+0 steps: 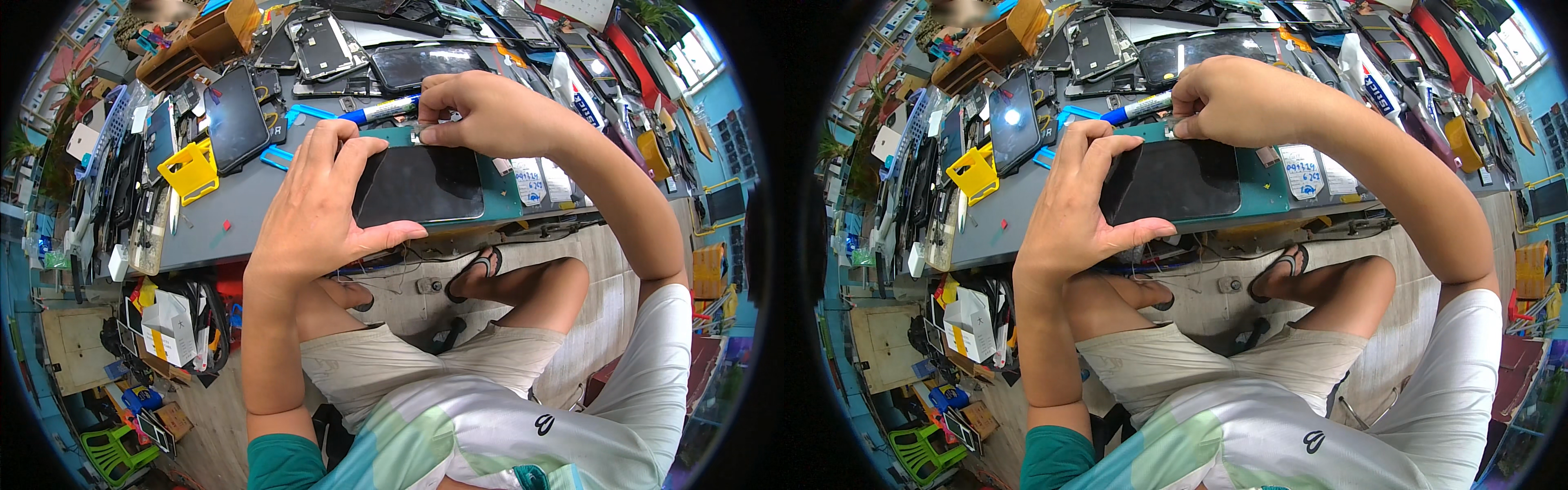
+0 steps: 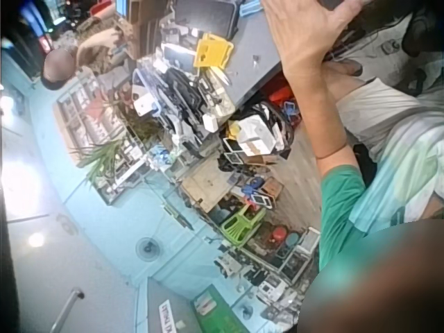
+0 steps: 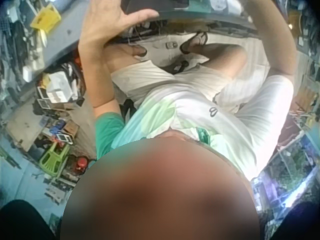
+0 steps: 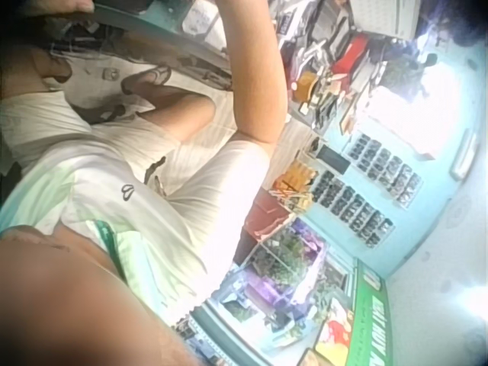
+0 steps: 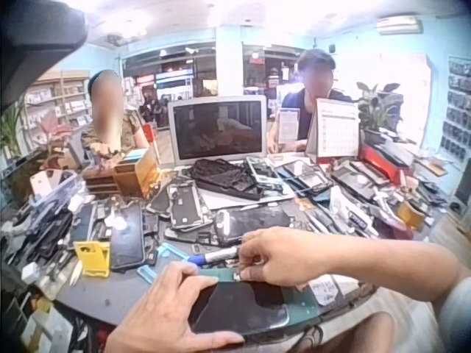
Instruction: The person sits on the floor and uses a small tool to pry and adjust components on a disassembled mobile phone. They repeatedly lift and press the screen assembly, then briefly handle a white smartphone to view a QR code before returning to the phone repair.
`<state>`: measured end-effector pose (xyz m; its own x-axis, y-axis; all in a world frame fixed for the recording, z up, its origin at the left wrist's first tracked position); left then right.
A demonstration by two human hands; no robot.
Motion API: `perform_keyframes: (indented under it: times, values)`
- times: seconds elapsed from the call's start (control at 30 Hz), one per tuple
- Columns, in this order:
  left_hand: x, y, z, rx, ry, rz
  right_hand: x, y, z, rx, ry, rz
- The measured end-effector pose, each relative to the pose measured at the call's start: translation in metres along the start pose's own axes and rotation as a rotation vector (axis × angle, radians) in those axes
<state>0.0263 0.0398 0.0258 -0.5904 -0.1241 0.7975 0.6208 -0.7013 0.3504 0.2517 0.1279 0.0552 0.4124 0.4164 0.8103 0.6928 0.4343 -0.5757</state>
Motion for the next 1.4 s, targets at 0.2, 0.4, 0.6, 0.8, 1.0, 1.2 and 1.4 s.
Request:
perform_keyframes:
  times: [0.2, 0.4, 0.6, 0.8, 1.0, 1.2, 1.4]
  values:
    - [0.001, 0.002, 0.000, 0.001, -0.014, 0.002, 0.005, -0.007, -0.003, -0.021, 0.017, -0.067]
    - [0.002, 0.002, 0.001, -0.008, -0.006, -0.001, 0.006, -0.013, -0.003, -0.087, -0.043, -0.056]
    - [0.002, 0.003, 0.001, -0.011, -0.003, 0.004, 0.007, -0.015, -0.004, -0.156, -0.063, -0.039]
    - [0.002, 0.003, 0.001, -0.012, -0.002, -0.003, 0.008, -0.015, -0.004, -0.164, -0.079, -0.034]
    - [0.003, 0.003, 0.002, -0.005, -0.013, 0.003, 0.003, -0.006, -0.004, -0.104, -0.019, 0.022]
    - [0.002, 0.001, 0.000, -0.001, -0.010, -0.033, -0.008, -0.031, -0.038, 0.438, 0.418, -0.365]
    - [0.006, 0.003, 0.002, -0.029, 0.003, -0.027, -0.010, -0.042, -0.047, 0.452, 0.432, -0.648]
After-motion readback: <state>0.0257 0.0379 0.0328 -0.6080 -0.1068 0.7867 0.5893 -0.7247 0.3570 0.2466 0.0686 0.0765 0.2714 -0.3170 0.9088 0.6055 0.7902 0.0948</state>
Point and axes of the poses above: each hand's wrist, its own z-axis towards the middle knuckle, its own x-axis out of the back of the hand, y = z × x, the point moved 5 cm from there along z, towards the middle knuckle, and after that the axes turned 3 degrees about -x, right-handed, at the moved point
